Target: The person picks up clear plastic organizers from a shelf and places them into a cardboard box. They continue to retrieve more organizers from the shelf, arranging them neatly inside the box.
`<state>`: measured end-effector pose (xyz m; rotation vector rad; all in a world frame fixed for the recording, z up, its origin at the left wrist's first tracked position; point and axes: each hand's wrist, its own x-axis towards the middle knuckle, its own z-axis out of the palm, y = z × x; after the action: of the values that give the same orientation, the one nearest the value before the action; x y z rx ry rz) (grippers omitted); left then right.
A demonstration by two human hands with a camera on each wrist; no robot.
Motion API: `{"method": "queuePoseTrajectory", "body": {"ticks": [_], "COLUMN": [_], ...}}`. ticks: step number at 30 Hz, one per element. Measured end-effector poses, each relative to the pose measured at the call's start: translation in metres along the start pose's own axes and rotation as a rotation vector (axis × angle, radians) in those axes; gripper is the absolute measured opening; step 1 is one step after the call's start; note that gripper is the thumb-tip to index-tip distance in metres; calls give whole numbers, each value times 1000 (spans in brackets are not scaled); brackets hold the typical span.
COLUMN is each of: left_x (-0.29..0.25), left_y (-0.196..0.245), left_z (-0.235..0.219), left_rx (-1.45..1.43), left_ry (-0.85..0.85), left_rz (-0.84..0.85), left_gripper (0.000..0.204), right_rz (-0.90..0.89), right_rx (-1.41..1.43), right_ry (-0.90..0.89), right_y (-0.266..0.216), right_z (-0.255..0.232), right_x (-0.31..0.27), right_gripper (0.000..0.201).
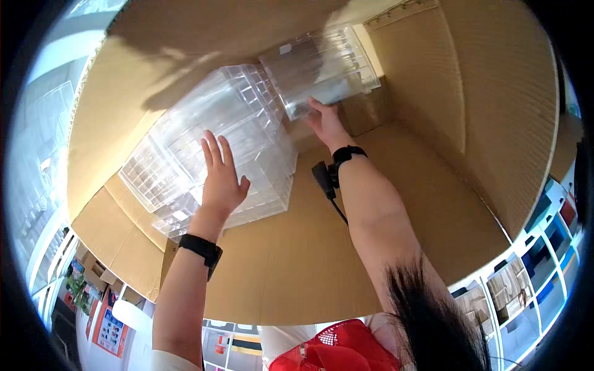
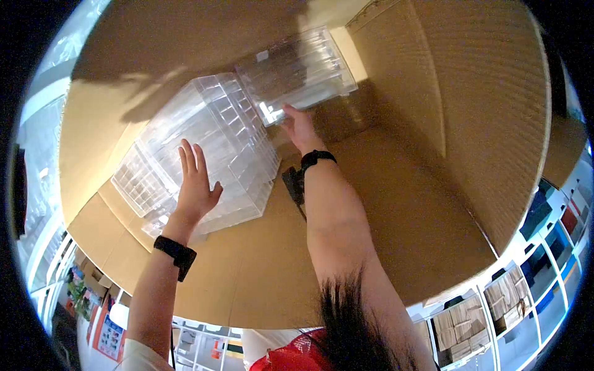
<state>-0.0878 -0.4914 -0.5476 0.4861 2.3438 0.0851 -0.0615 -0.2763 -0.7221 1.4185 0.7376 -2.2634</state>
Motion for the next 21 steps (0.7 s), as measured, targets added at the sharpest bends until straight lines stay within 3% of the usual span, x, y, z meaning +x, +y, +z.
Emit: {"method": "queuePoseTrajectory", "body": {"ticks": [2, 5, 8, 9, 12, 14, 17, 19, 21], "left_x": [0, 0, 1, 0, 0, -2, -2, -2, -2], "left_y": [-2, -7, -6, -4, -6, -12, -15, -18, -19], "left_z": [3, 1, -7, -8, -8, -10, -14, -14, -5], "left_rx": [27, 52, -21, -67, -68, -13, -19, -40, -59], "left_ry": [14, -39, -101, -123, -121, -97, -122, -131, -108], "left_rz": [21, 49, 21, 5, -5, 51, 78, 76, 71], "left_gripper": [85, 85, 85, 85, 82, 79, 77, 78, 81], "right_rz": [3, -28, 51, 8, -110, -188, -608, -723, -551], "right_rx": [-18, 34, -111, -286, -416, -474, -721, -1005, -1360], "right_ry": [-39, 111, 76, 101, 102, 444, 810, 826, 649], "right_y": [18, 29, 40, 39, 25, 11, -26, -48, -65], "right_z": [2, 9, -18, -21, -26, -23, -20, -26, -36], "right_x": [19, 29, 74, 77, 67, 61, 45, 42, 54], "right_gripper": [54, 42, 45, 54, 62, 66, 68, 68, 66]}}
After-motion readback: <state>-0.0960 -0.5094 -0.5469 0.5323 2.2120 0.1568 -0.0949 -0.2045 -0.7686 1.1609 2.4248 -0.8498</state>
